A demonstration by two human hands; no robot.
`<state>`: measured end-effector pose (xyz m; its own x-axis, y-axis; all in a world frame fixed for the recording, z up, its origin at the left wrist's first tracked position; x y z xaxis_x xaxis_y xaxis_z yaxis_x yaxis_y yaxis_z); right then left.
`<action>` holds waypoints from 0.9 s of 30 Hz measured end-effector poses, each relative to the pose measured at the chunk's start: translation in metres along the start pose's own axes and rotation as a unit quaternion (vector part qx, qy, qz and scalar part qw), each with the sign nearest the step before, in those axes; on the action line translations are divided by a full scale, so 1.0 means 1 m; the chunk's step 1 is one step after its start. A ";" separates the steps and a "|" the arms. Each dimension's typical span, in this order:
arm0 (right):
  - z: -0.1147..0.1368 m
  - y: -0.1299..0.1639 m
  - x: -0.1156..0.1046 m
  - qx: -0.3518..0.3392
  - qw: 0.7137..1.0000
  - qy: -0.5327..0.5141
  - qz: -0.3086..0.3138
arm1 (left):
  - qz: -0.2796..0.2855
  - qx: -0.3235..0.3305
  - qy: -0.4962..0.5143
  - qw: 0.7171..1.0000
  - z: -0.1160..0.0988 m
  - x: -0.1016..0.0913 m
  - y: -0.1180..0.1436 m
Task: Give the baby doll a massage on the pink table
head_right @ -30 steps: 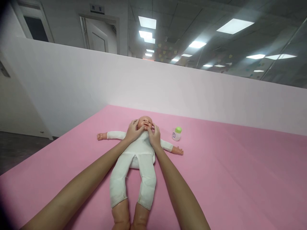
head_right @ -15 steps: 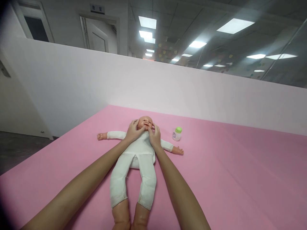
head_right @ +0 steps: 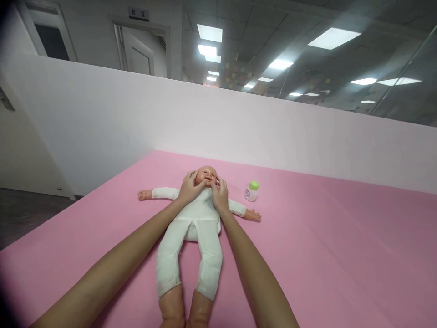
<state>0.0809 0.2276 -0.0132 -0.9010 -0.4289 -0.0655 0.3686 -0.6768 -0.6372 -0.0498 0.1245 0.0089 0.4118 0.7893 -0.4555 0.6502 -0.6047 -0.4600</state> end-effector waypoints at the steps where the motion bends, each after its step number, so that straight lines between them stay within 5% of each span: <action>1: 0.000 0.000 0.000 0.000 1.000 0.001 -0.001 | -0.001 0.001 -0.001 1.000 0.000 0.000 0.000; 27: -0.004 0.000 0.001 -0.009 1.000 0.002 0.003 | -0.003 0.004 0.004 1.000 0.000 -0.001 0.000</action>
<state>0.0790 0.2294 -0.0160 -0.8993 -0.4314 -0.0724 0.3702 -0.6626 -0.6510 -0.0504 0.1235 0.0097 0.4132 0.7937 -0.4465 0.6474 -0.6008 -0.4689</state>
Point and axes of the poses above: each hand's wrist, its own y-axis away from the middle knuckle, its own x-axis out of the palm, z = x × y, the point moved 4 cm from there along -y, towards the middle knuckle, and after that the axes turned 9 degrees about -x, right-handed, at the moved point
